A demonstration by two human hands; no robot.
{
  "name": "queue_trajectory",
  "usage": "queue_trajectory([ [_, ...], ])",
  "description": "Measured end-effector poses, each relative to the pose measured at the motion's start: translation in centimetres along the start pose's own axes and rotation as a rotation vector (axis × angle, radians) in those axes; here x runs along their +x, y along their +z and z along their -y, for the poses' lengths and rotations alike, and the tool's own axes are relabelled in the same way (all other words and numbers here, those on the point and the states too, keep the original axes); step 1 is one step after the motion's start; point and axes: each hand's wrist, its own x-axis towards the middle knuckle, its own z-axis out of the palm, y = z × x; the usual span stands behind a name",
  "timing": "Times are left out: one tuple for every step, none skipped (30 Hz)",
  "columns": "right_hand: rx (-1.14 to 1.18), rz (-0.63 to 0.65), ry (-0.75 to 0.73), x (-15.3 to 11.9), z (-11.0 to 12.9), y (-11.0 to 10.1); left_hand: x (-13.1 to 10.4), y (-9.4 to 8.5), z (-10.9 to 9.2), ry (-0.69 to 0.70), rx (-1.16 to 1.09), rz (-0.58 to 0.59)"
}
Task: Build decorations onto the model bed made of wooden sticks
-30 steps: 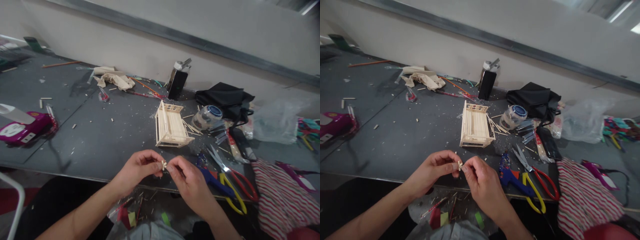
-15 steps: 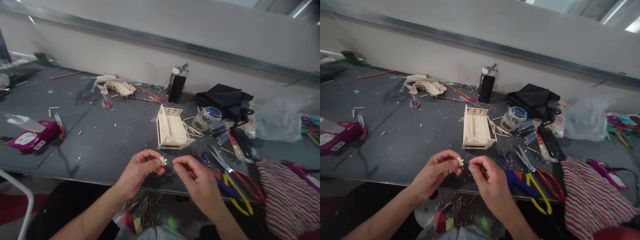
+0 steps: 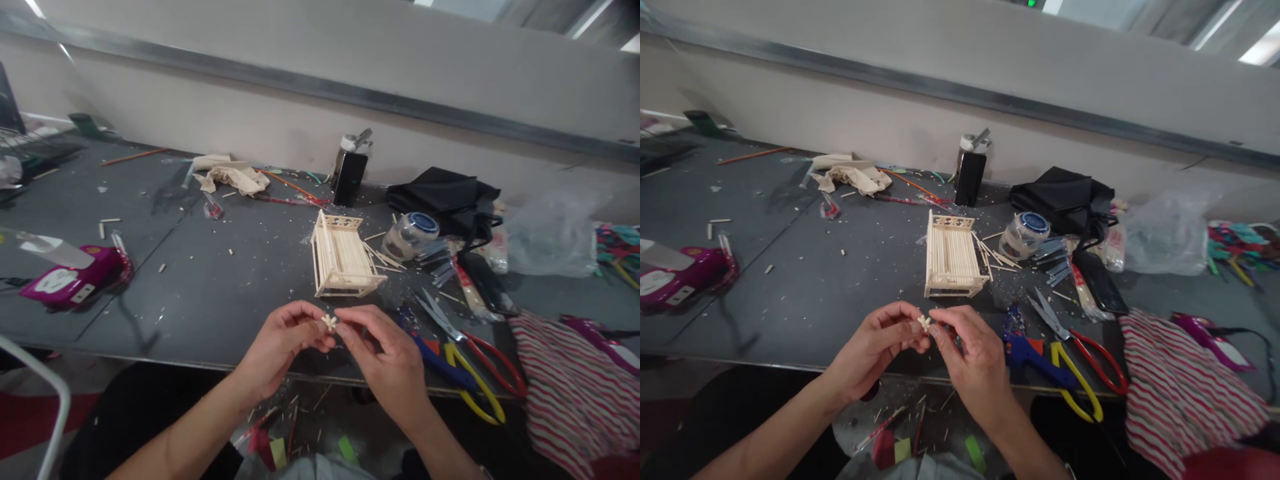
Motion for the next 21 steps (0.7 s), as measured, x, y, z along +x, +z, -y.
queue_trajectory([
  [-0.004, -0.004, -0.010, -0.01, -0.03, 0.02, -0.01, 0.02, 0.01, -0.004, 0.006, 0.004],
  [-0.008, -0.007, -0.012, -0.03, -0.05, 0.03, -0.02, 0.04, 0.02, -0.006, 0.012, 0.009],
  [-0.013, -0.008, -0.012, -0.05, -0.07, 0.02, -0.03, 0.06, 0.02, -0.008, 0.017, 0.015],
  [-0.018, -0.005, -0.010, -0.07, -0.09, 0.00, -0.05, 0.09, 0.02, -0.011, 0.022, 0.021],
  [-0.023, -0.003, -0.010, -0.09, -0.11, -0.03, -0.06, 0.11, 0.02, -0.012, 0.026, 0.024],
  [-0.028, -0.002, -0.010, -0.12, -0.14, -0.06, -0.08, 0.14, 0.03, -0.013, 0.029, 0.026],
  [-0.032, -0.002, -0.015, -0.16, -0.16, -0.09, -0.09, 0.17, 0.03, -0.012, 0.031, 0.023],
  [-0.036, -0.001, -0.019, -0.19, -0.19, -0.12, -0.09, 0.21, 0.03, -0.011, 0.034, 0.019],
  [-0.041, -0.001, -0.023, -0.23, -0.21, -0.15, -0.09, 0.24, 0.02, -0.011, 0.037, 0.015],
  [-0.046, -0.001, -0.026, -0.27, -0.23, -0.17, -0.08, 0.27, 0.02, -0.010, 0.040, 0.014],
  [-0.052, 0.000, -0.031, -0.30, -0.24, -0.19, -0.07, 0.29, 0.02, -0.010, 0.042, 0.013],
  [-0.057, 0.002, -0.037, -0.33, -0.25, -0.21, -0.05, 0.30, 0.01, -0.011, 0.045, 0.015],
  [-0.062, 0.003, -0.045, -0.35, -0.25, -0.23, -0.03, 0.30, 0.01, -0.012, 0.047, 0.017],
  [-0.065, 0.001, -0.054, -0.35, -0.24, -0.24, -0.01, 0.29, 0.01, -0.014, 0.050, 0.018],
  [-0.068, 0.001, -0.063, -0.35, -0.23, -0.26, 0.00, 0.28, 0.00, -0.015, 0.054, 0.018],
  [-0.071, 0.001, -0.069, -0.35, -0.22, -0.26, 0.00, 0.27, 0.00, -0.017, 0.058, 0.018],
  [-0.077, -0.002, -0.075, -0.34, -0.22, -0.26, -0.01, 0.25, 0.00, -0.017, 0.061, 0.018],
  [-0.083, -0.004, -0.080, -0.34, -0.23, -0.25, -0.02, 0.24, 0.01, -0.016, 0.063, 0.019],
  [-0.089, -0.004, -0.083, -0.34, -0.25, -0.22, -0.03, 0.23, 0.02, -0.014, 0.064, 0.018],
  [-0.093, -0.005, -0.086, -0.35, -0.28, -0.19, -0.05, 0.22, 0.04, -0.012, 0.064, 0.018],
  [-0.095, -0.006, -0.089, -0.36, -0.32, -0.15, -0.05, 0.22, 0.06, -0.009, 0.063, 0.018],
])
